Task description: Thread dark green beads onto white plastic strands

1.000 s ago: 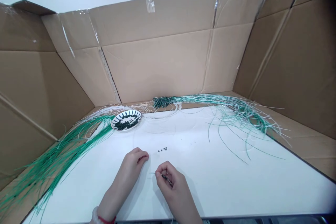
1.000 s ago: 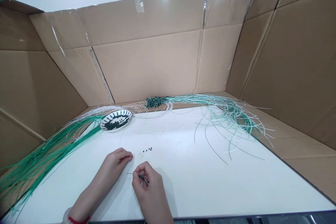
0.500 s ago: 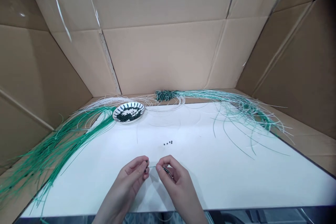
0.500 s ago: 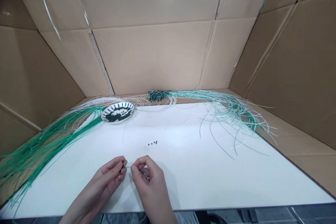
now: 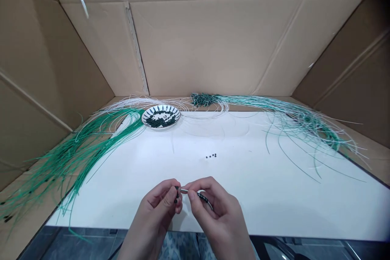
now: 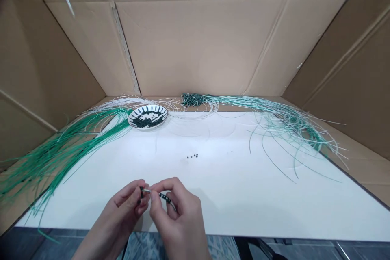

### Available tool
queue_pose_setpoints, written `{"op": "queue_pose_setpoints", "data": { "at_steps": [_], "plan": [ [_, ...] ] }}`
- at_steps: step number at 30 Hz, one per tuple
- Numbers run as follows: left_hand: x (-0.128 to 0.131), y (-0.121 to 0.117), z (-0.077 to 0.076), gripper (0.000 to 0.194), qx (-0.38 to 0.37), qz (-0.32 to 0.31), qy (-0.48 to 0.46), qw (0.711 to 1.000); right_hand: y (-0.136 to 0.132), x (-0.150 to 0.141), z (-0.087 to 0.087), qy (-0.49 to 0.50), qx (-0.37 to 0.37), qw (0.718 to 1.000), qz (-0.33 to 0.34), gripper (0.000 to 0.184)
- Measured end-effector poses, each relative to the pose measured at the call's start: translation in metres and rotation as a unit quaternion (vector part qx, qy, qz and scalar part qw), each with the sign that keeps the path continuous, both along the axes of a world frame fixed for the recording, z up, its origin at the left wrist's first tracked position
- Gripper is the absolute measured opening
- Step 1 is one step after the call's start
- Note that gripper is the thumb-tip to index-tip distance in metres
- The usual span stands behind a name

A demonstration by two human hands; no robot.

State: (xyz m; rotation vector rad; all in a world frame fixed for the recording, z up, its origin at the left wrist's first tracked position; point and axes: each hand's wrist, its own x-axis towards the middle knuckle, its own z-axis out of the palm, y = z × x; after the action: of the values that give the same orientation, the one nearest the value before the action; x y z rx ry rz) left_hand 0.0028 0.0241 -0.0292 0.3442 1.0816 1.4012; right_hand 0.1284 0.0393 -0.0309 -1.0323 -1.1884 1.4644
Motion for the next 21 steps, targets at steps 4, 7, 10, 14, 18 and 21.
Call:
{"op": "queue_pose_setpoints", "data": {
  "at_steps": [4,7,10,14,18,21],
  "plan": [
    [0.001,-0.003,0.006,0.036,0.002,0.002,0.012,1.0,-0.003,0.0,0.006,-0.046,0.011,0.999,-0.011,0.018],
    [0.003,-0.006,0.011,0.037,0.0,0.002,0.026,1.0,-0.004,0.002,0.008,-0.072,0.026,0.997,-0.014,0.017],
    [0.004,-0.007,0.012,0.04,-0.003,0.009,0.071,0.997,-0.005,0.006,0.008,-0.084,0.035,0.996,-0.012,0.016],
    [-0.001,-0.009,0.006,0.04,0.03,0.001,0.162,0.986,-0.007,0.009,0.008,-0.087,0.052,0.995,-0.012,0.015],
    [-0.008,-0.01,0.001,0.025,0.087,-0.031,0.256,0.962,-0.005,0.01,0.013,-0.098,0.066,0.993,-0.007,0.012],
    [-0.011,-0.011,0.002,0.011,0.111,-0.022,0.308,0.945,-0.004,0.011,0.02,-0.104,0.047,0.993,-0.003,0.008]
  ]
}}
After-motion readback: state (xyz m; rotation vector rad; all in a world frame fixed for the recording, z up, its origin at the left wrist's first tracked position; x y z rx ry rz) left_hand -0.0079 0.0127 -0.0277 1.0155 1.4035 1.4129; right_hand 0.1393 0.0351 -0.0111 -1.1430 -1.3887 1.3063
